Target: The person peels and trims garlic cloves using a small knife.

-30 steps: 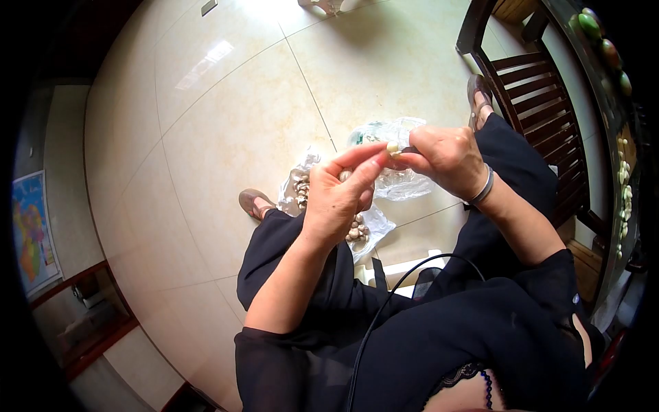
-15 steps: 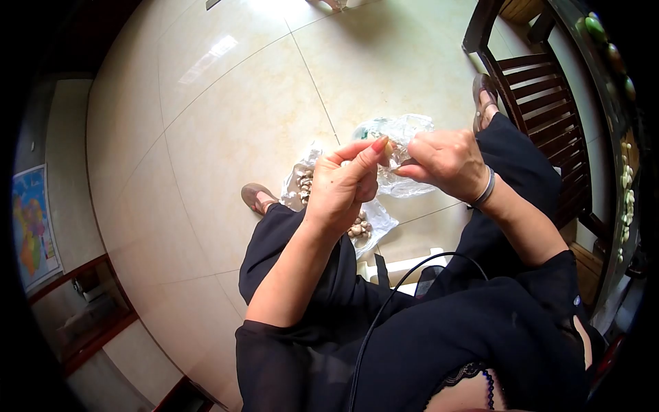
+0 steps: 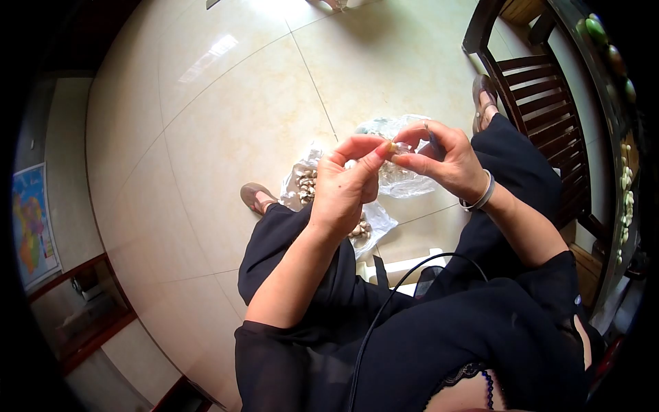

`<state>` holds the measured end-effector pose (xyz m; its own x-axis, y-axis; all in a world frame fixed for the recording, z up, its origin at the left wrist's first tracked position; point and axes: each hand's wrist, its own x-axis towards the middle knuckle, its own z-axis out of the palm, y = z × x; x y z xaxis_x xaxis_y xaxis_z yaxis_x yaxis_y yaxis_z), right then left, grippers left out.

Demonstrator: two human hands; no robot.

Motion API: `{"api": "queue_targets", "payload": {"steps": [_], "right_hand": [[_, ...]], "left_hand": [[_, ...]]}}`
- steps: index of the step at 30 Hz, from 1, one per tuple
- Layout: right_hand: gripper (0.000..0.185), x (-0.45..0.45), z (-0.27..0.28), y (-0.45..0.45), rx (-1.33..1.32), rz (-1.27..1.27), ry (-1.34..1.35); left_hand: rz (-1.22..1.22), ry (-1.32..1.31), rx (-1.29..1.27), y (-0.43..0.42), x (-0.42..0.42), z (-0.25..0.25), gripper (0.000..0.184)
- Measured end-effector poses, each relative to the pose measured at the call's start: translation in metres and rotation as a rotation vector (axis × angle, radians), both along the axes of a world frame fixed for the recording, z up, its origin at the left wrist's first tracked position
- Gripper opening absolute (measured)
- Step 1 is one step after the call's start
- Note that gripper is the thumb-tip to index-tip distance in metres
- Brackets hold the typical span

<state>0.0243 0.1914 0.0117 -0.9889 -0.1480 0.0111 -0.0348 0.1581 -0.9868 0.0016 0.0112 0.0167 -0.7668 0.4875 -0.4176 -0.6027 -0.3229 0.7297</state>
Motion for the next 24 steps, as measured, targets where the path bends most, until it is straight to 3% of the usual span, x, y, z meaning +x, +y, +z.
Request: {"api": "queue_targets", "payload": {"steps": [5, 7, 13, 20, 24], "right_hand": [[0.023, -0.002, -0.006, 0.003, -0.076, -0.005, 0.116], [0.017, -0.002, -0.002, 0.006, -0.146, 0.114, -0.021], [0.014, 0.000, -0.002, 0.006, -0.102, 0.044, -0.095], [0.015, -0.001, -0.006, 0.007, -0.246, 0.074, -0.163], [0.014, -0.002, 0.007, 0.011, -0.300, 0.113, -0.353]], "left_hand": [[0.019, 0.041, -0.029, 0.004, 0.001, 0.001, 0.013], [0.032, 0.032, -0.053, 0.005, 0.001, 0.002, 0.013], [-0.038, 0.061, -0.071, 0.003, 0.002, -0.002, 0.013], [-0.053, -0.211, 0.105, 0.003, 0.003, -0.005, 0.015], [-0.041, -0.291, 0.166, 0.003, 0.003, -0.006, 0.014]]}}
